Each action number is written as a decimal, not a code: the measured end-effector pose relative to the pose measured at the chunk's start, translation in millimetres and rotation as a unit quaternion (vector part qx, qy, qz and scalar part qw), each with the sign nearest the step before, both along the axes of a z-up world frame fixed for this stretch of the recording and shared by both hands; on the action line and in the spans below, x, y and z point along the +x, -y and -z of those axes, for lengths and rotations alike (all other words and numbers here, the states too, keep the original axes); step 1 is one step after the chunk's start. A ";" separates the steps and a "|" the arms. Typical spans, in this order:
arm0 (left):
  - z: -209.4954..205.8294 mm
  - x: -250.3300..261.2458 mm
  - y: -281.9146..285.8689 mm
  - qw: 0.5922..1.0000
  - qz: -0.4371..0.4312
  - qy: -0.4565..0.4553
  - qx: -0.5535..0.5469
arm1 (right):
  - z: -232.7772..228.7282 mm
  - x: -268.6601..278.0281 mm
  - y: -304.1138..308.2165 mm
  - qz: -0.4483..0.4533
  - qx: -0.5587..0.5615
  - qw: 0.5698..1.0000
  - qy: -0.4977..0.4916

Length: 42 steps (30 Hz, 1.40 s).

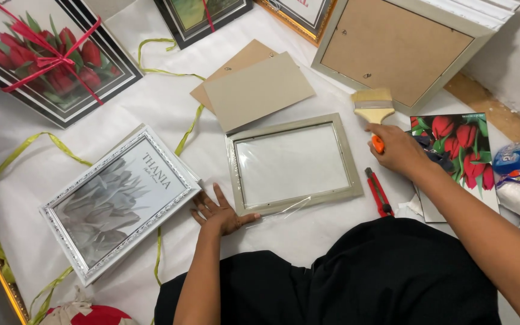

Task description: Cleaning the glass of a picture frame using a brush and a cloth

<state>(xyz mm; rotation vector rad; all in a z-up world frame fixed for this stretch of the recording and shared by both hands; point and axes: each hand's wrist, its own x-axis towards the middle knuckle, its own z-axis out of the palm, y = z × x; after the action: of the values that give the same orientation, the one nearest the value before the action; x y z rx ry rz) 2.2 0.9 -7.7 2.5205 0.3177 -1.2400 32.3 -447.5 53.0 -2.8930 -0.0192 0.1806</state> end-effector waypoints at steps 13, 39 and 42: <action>17.4 3.4 -5.0 0.997 0.075 0.007 -0.001 | 44.8 -39.4 75.1 0.170 -0.152 0.971 -0.065; 18.6 2.3 -5.7 0.997 0.075 0.021 0.012 | 34.4 -38.7 60.2 0.278 -0.105 0.953 -0.053; 14.9 1.1 -5.6 0.997 0.065 0.027 0.014 | -18.8 -40.4 41.9 0.243 0.068 0.949 0.187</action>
<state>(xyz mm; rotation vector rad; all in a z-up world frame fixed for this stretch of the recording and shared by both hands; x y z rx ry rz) 3.3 6.5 -22.7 2.6308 0.1617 -1.2197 -8.0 -489.4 71.7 -2.6487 0.5810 -0.4383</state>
